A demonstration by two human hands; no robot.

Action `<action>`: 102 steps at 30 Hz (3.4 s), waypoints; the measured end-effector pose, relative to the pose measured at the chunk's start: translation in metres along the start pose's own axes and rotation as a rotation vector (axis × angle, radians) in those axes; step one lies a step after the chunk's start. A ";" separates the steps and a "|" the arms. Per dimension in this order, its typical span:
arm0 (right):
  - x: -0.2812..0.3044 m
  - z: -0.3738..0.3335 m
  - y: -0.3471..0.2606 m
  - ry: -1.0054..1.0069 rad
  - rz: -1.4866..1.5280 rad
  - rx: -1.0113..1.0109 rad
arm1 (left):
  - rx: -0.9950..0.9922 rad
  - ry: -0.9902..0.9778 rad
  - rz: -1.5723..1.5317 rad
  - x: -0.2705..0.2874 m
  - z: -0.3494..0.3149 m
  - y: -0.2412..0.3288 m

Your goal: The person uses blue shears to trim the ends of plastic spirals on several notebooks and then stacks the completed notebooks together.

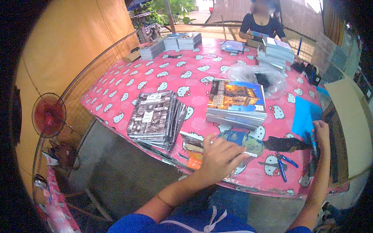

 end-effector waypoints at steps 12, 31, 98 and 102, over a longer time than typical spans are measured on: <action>-0.074 -0.169 -0.177 -0.062 0.317 0.523 | 0.010 0.013 -0.024 0.003 -0.003 -0.001; -0.110 -0.188 -0.192 -0.514 0.493 0.494 | -0.014 0.045 -0.022 0.004 0.001 0.001; -0.107 -0.231 -0.244 -0.058 -0.081 0.845 | 0.063 -0.032 -0.097 0.011 -0.013 -0.004; -0.099 -0.233 -0.243 0.023 -0.069 0.854 | 0.182 0.034 -0.191 0.023 -0.013 -0.008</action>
Point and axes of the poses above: each hand's wrist, its own z-axis towards the middle knuckle, its own x-axis out of the back of the hand, y = z × x, the point moved 8 cm from there along z, towards the middle knuckle, and after that the axes turned 12 degrees about -z, right-handed, at the moved point
